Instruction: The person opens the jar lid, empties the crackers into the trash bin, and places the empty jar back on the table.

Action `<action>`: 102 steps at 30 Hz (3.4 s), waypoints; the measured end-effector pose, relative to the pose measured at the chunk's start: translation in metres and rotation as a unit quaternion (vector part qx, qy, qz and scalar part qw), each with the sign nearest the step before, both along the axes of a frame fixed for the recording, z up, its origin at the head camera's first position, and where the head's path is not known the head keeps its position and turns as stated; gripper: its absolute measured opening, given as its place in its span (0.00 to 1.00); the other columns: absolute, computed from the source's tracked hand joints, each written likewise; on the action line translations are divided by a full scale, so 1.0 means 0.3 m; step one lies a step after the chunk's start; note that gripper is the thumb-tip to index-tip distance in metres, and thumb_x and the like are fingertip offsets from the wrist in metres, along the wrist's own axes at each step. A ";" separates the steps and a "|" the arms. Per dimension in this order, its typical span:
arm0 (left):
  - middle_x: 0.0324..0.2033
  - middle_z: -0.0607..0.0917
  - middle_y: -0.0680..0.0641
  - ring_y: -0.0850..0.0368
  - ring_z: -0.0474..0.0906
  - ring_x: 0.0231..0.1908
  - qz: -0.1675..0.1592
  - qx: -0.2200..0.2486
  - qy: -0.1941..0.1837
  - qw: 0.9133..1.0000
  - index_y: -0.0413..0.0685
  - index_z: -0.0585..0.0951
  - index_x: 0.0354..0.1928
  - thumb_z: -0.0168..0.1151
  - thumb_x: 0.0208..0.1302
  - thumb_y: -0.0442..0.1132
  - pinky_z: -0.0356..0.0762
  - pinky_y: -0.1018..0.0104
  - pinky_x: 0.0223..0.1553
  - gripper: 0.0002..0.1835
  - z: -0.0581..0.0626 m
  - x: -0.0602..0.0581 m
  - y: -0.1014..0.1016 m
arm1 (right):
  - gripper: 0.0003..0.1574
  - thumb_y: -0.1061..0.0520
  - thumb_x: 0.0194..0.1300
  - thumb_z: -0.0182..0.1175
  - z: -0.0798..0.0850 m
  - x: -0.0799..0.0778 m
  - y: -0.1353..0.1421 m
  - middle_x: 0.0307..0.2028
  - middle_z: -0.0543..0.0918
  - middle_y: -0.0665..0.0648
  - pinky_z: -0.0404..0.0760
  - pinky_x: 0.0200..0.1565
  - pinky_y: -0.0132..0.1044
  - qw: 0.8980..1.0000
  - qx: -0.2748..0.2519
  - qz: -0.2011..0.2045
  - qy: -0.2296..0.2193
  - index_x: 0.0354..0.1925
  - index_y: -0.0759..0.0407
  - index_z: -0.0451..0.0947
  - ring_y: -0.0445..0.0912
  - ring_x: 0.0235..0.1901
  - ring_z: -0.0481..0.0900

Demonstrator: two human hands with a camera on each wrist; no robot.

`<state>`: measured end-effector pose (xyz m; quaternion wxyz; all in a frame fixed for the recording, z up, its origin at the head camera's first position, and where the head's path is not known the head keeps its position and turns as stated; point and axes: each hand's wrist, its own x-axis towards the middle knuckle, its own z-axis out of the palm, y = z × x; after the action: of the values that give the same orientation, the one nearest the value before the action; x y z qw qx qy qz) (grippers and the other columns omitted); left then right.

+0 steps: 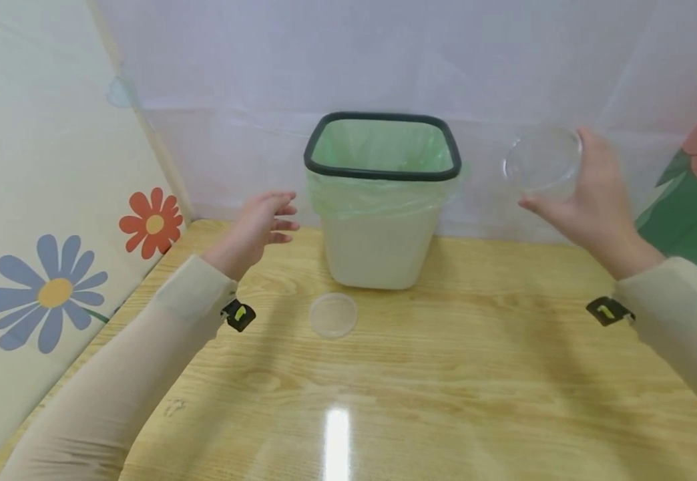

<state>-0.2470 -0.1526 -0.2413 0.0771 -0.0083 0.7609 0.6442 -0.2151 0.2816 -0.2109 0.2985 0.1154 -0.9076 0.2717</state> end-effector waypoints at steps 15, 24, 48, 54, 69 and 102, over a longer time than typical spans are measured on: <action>0.48 0.70 0.50 0.63 0.75 0.36 0.002 -0.003 0.008 1.000 0.40 0.59 0.76 0.40 0.81 0.45 0.78 0.75 0.37 0.28 -0.012 0.016 -0.009 | 0.72 0.62 0.48 0.79 -0.027 0.038 -0.007 0.71 0.59 0.74 0.54 0.69 0.71 0.999 -0.026 -0.003 -0.030 0.78 0.63 0.44 0.72 0.69 0.57; 0.47 0.71 0.50 0.64 0.75 0.35 0.002 -0.009 0.012 1.000 0.39 0.60 0.75 0.41 0.81 0.44 0.78 0.74 0.38 0.27 -0.026 0.028 -0.016 | 0.71 0.64 0.45 0.80 -0.046 0.046 -0.015 0.69 0.62 0.75 0.56 0.68 0.72 0.999 -0.038 0.002 -0.030 0.78 0.64 0.47 0.73 0.67 0.59; 0.47 0.71 0.50 0.66 0.77 0.34 -0.001 -0.017 0.014 1.000 0.40 0.61 0.75 0.41 0.81 0.43 0.79 0.73 0.37 0.27 -0.053 0.045 -0.042 | 0.72 0.63 0.46 0.80 -0.099 0.080 -0.016 0.71 0.60 0.74 0.60 0.63 0.75 0.995 -0.086 0.000 -0.058 0.79 0.60 0.46 0.73 0.66 0.61; 0.46 0.71 0.50 0.66 0.76 0.34 -0.002 -0.016 0.014 1.000 0.40 0.61 0.75 0.41 0.81 0.43 0.79 0.74 0.36 0.27 -0.056 0.053 -0.044 | 0.73 0.63 0.46 0.80 -0.112 0.085 -0.012 0.71 0.60 0.75 0.61 0.62 0.76 0.994 -0.089 -0.002 -0.065 0.79 0.60 0.45 0.74 0.65 0.61; 0.48 0.72 0.48 0.66 0.77 0.34 0.000 -0.027 0.019 0.999 0.38 0.61 0.75 0.41 0.81 0.42 0.79 0.73 0.37 0.27 -0.076 0.074 -0.056 | 0.71 0.64 0.46 0.79 -0.137 0.100 -0.016 0.70 0.61 0.74 0.62 0.64 0.73 0.992 -0.113 0.001 -0.063 0.78 0.60 0.46 0.72 0.66 0.61; 0.46 0.72 0.49 0.67 0.77 0.33 -0.002 -0.024 0.012 1.000 0.37 0.61 0.74 0.41 0.81 0.42 0.78 0.74 0.34 0.27 -0.116 0.085 -0.064 | 0.69 0.63 0.50 0.79 -0.179 0.110 -0.024 0.74 0.58 0.70 0.61 0.65 0.72 0.983 -0.155 0.008 -0.095 0.78 0.58 0.46 0.69 0.70 0.58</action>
<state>-0.2216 -0.1718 -0.2761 0.0691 -0.0003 0.7767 0.6260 -0.1820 0.2743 -0.2645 0.2230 0.0486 -0.8776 0.4216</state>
